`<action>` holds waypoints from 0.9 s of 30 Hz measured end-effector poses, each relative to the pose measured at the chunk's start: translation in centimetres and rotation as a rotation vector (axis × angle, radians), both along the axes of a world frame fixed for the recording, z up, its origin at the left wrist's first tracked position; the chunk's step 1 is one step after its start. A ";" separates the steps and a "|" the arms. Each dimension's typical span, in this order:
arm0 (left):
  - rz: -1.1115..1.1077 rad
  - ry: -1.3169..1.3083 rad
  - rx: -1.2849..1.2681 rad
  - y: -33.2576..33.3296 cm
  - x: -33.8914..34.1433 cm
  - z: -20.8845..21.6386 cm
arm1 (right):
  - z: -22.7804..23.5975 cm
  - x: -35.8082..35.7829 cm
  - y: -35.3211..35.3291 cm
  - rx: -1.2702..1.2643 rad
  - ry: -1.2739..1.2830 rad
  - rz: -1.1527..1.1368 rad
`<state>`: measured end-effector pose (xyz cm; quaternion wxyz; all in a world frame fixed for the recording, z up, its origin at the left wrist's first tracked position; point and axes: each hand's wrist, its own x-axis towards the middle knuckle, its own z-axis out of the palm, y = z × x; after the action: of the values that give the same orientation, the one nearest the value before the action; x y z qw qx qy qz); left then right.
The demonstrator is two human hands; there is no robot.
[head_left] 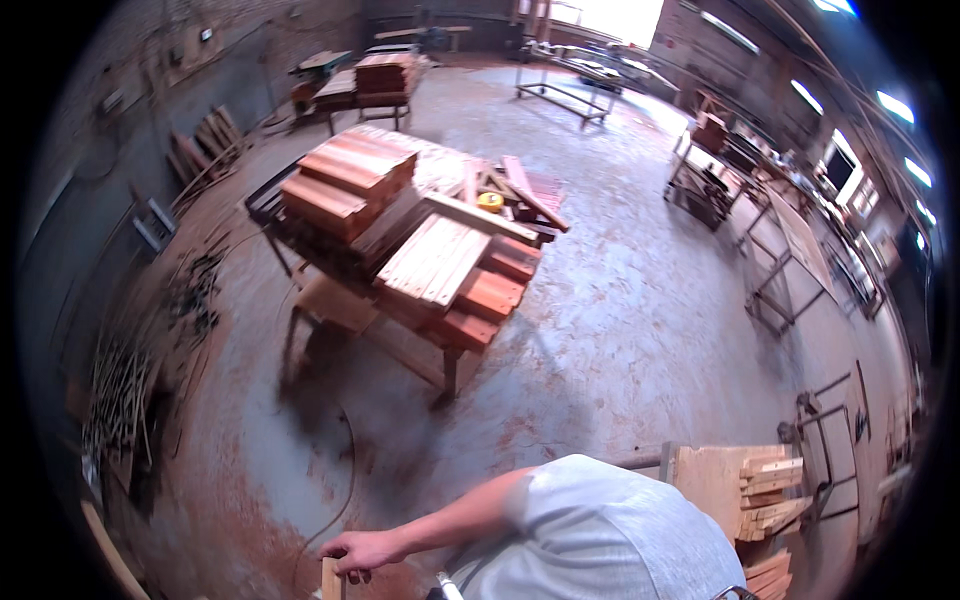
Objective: The person operates a green mortising machine to cut rectangular holes into wooden planks. They repeatedly position each plank under the cutter, lower the machine to cut, and then stack the finished pieces on a nearby table.
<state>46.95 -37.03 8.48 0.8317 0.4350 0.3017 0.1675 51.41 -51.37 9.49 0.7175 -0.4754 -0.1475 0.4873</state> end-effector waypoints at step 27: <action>-0.048 0.123 0.083 -7.5 8.3 -0.3 | -6.8 27.6 -57.1 -0.472 0.162 -1.769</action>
<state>55.30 -44.56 8.21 0.7966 0.4858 0.3344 0.1327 78.99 -108.48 2.70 0.7214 -0.5136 0.4240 -0.1899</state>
